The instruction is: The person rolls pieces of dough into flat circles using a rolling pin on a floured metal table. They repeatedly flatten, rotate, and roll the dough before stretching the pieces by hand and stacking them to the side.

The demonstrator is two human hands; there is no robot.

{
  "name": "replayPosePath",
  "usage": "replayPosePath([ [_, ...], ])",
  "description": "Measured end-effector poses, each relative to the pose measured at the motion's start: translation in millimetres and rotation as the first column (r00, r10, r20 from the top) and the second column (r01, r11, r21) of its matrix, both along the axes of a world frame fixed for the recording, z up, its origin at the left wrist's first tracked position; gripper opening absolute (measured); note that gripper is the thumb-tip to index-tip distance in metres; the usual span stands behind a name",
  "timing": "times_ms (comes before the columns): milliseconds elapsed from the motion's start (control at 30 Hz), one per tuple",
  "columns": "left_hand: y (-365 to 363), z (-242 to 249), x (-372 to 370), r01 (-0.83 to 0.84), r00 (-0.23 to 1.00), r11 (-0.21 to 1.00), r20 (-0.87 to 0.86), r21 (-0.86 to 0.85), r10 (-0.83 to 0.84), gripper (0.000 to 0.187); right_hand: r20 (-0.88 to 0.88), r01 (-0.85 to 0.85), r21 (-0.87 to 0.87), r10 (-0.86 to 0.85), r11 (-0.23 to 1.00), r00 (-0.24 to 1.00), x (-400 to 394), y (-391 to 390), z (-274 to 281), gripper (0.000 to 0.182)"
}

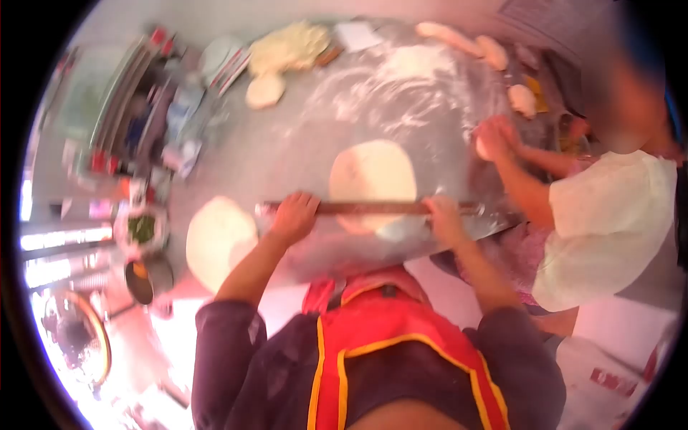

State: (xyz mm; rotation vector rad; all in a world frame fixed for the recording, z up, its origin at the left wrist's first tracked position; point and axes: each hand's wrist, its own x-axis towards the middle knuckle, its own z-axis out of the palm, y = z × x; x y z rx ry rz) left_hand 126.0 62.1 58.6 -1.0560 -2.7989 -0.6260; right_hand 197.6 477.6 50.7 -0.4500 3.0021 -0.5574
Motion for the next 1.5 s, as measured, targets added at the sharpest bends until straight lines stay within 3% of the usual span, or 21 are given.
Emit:
replayPosePath([
  [67, 1.5, 36.9, 40.3, -0.168, 0.982, 0.985, 0.085, -0.046, 0.171, 0.022, -0.050, -0.123, -0.036, 0.121, 0.992, 0.991, -25.7, -2.9, 34.7, 0.046],
  [200, -5.0, 20.2, 174.7, -0.506, 0.797, 0.860, 0.345, -0.067, 0.496, 0.035, -0.138, -0.321, 0.032, 0.322, 0.947, 0.937, -56.1, -26.5, 46.8, 0.053],
  [333, 32.0, 6.4, 250.6, -0.699, 0.573, 0.714, 0.566, -0.042, 0.593, 0.036, -0.269, -0.476, 0.039, 0.468, 0.878, 0.842, -79.5, -46.1, 30.6, 0.062],
  [433, 57.6, 10.5, 256.0, -0.793, 0.376, 0.604, 0.718, -0.078, 0.586, 0.031, -0.194, -0.464, -0.018, 0.452, 0.886, 0.871, -92.2, -59.4, 10.4, 0.062],
  [467, 55.5, 14.0, 255.9, -0.788, 0.335, 0.603, 0.737, -0.122, 0.587, 0.031, -0.221, -0.464, -0.079, 0.439, 0.882, 0.871, -98.6, -69.9, -5.9, 0.060],
  [567, 24.9, 18.2, 251.0, -0.802, 0.262, 0.549, 0.687, -0.236, 0.678, 0.033, -0.255, -0.463, 0.054, 0.460, 0.885, 0.850, -153.9, -156.6, -13.2, 0.054],
  [633, -5.6, 29.7, 239.7, -0.824, 0.295, 0.514, 0.591, -0.241, 0.751, 0.030, -0.342, -0.446, -0.021, 0.413, 0.895, 0.844, -191.5, -215.1, -12.3, 0.051],
  [733, -30.4, 30.0, 228.5, -0.776, 0.417, 0.590, 0.518, -0.224, 0.746, 0.028, -0.432, -0.501, -0.144, 0.401, 0.853, 0.807, -205.6, -246.1, -5.8, 0.049],
  [800, -27.1, 23.4, 234.9, -0.720, 0.434, 0.652, 0.578, -0.239, 0.691, 0.029, -0.284, -0.584, 0.236, 0.629, 0.777, 0.724, -175.5, -202.3, -1.4, 0.050],
  [833, -22.0, 16.8, 241.3, -0.691, 0.440, 0.682, 0.609, -0.238, 0.660, 0.030, -0.272, -0.569, 0.055, 0.561, 0.820, 0.782, -148.9, -166.1, -6.5, 0.051],
  [867, -15.9, 7.9, 251.7, -0.655, 0.493, 0.722, 0.597, -0.225, 0.633, 0.031, -0.207, -0.515, 0.010, 0.506, 0.857, 0.837, -125.3, -133.2, -13.3, 0.054],
  [967, -14.0, 15.2, 249.8, -0.706, 0.422, 0.685, 0.669, -0.180, 0.612, 0.031, -0.163, -0.524, 0.060, 0.526, 0.850, 0.835, -130.3, -146.8, -4.7, 0.057],
  [1033, -34.7, 19.8, 237.6, -0.720, 0.365, 0.658, 0.686, -0.222, 0.630, 0.029, -0.094, -0.523, 0.072, 0.528, 0.849, 0.844, -167.5, -212.0, 9.7, 0.058],
  [1067, -46.0, 15.4, 234.8, -0.775, 0.346, 0.615, 0.717, -0.146, 0.606, 0.028, -0.152, -0.533, 0.030, 0.531, 0.846, 0.834, -181.4, -235.0, 4.5, 0.058],
  [1100, -50.8, 23.7, 224.7, -0.736, 0.388, 0.622, 0.585, -0.268, 0.712, 0.027, -0.212, -0.546, -0.012, 0.532, 0.838, 0.820, -194.1, -253.8, 1.0, 0.058],
  [1133, -50.1, 22.9, 223.7, -0.750, 0.380, 0.614, 0.601, -0.245, 0.703, 0.028, -0.278, -0.556, -0.055, 0.523, 0.829, 0.806, -204.0, -262.4, 1.6, 0.058],
  [1233, -26.9, 1.8, 245.8, -0.713, 0.342, 0.644, 0.663, -0.278, 0.666, 0.032, -0.086, -0.520, 0.058, 0.523, 0.852, 0.848, -163.0, -201.0, 18.0, 0.059],
  [1300, 3.9, 1.7, 253.2, -0.693, 0.383, 0.674, 0.661, -0.256, 0.645, 0.036, -0.136, -0.505, -0.032, 0.497, 0.863, 0.857, -124.4, -128.4, -0.7, 0.061],
  [1400, 26.3, 3.3, 254.6, -0.665, 0.370, 0.675, 0.645, -0.319, 0.669, 0.039, -0.134, -0.507, -0.052, 0.497, 0.861, 0.857, -96.0, -91.2, 14.7, 0.061],
  [1467, 24.5, 5.4, 251.6, -0.662, 0.334, 0.653, 0.635, -0.368, 0.696, 0.040, -0.102, -0.609, 0.309, 0.662, 0.731, 0.742, -128.3, -126.4, 14.0, 0.061],
  [1500, 24.4, 6.0, 248.2, -0.663, 0.352, 0.659, 0.628, -0.356, 0.694, 0.040, -0.241, -0.566, -0.047, 0.541, 0.823, 0.806, -144.4, -145.6, -14.3, 0.061],
])
